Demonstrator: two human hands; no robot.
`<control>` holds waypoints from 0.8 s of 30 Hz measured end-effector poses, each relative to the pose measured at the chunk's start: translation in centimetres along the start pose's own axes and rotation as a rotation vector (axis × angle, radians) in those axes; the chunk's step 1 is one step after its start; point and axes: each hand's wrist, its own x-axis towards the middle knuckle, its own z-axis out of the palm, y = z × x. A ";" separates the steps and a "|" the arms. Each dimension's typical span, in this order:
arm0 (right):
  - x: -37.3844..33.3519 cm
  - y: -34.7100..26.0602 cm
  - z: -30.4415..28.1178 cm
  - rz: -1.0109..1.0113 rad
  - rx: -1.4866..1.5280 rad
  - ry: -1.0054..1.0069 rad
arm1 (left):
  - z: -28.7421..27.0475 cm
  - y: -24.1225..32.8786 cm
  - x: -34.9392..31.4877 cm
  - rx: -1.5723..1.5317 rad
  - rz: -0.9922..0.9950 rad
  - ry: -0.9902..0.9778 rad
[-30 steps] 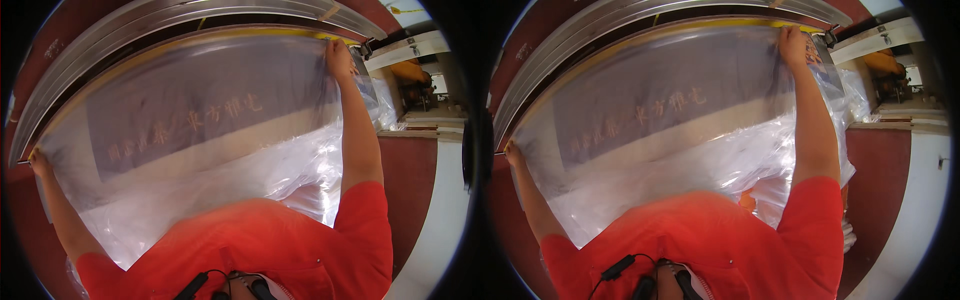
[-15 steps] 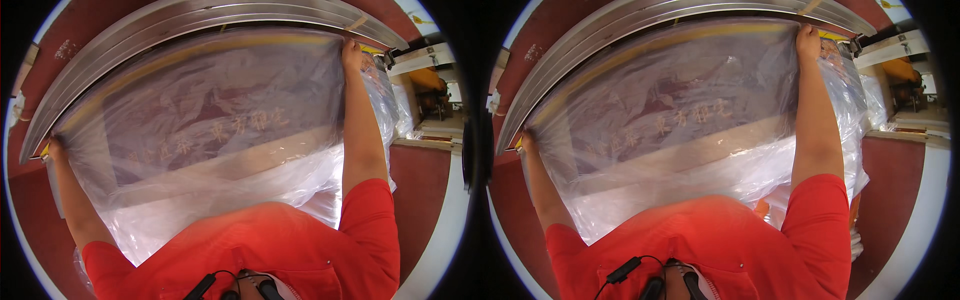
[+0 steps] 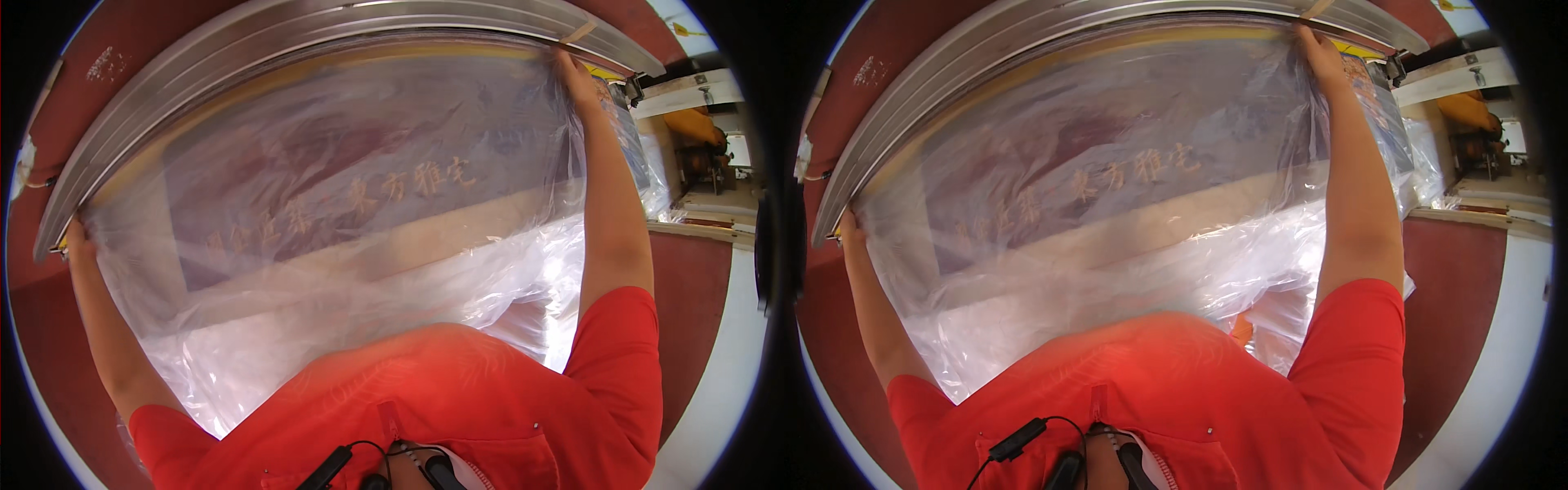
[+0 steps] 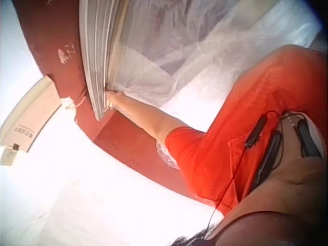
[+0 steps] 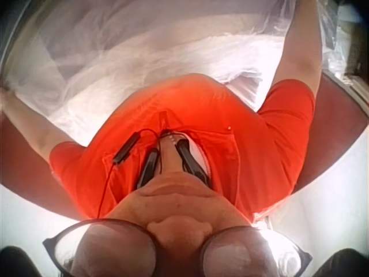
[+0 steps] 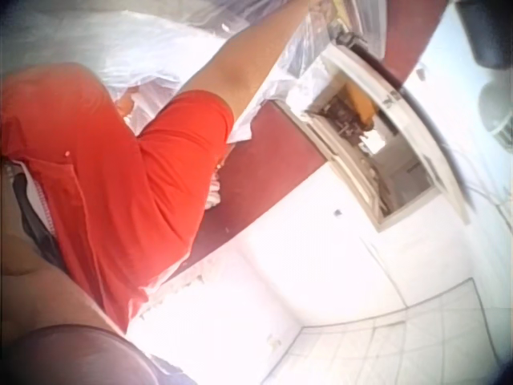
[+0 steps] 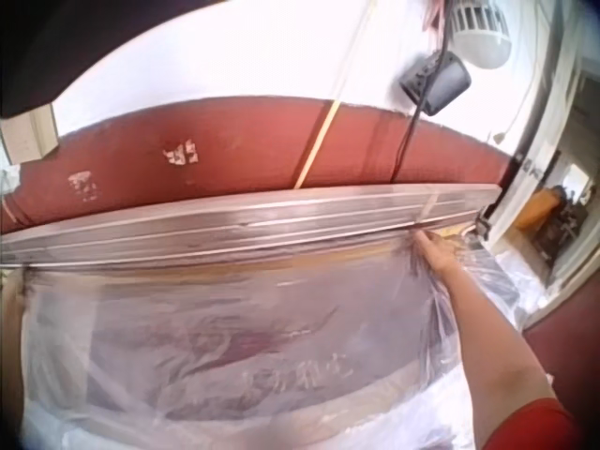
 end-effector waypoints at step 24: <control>-11.2 -7.2 5.3 -0.214 0.657 -0.468 | 48.8 6.6 -48.5 0.195 0.827 -0.935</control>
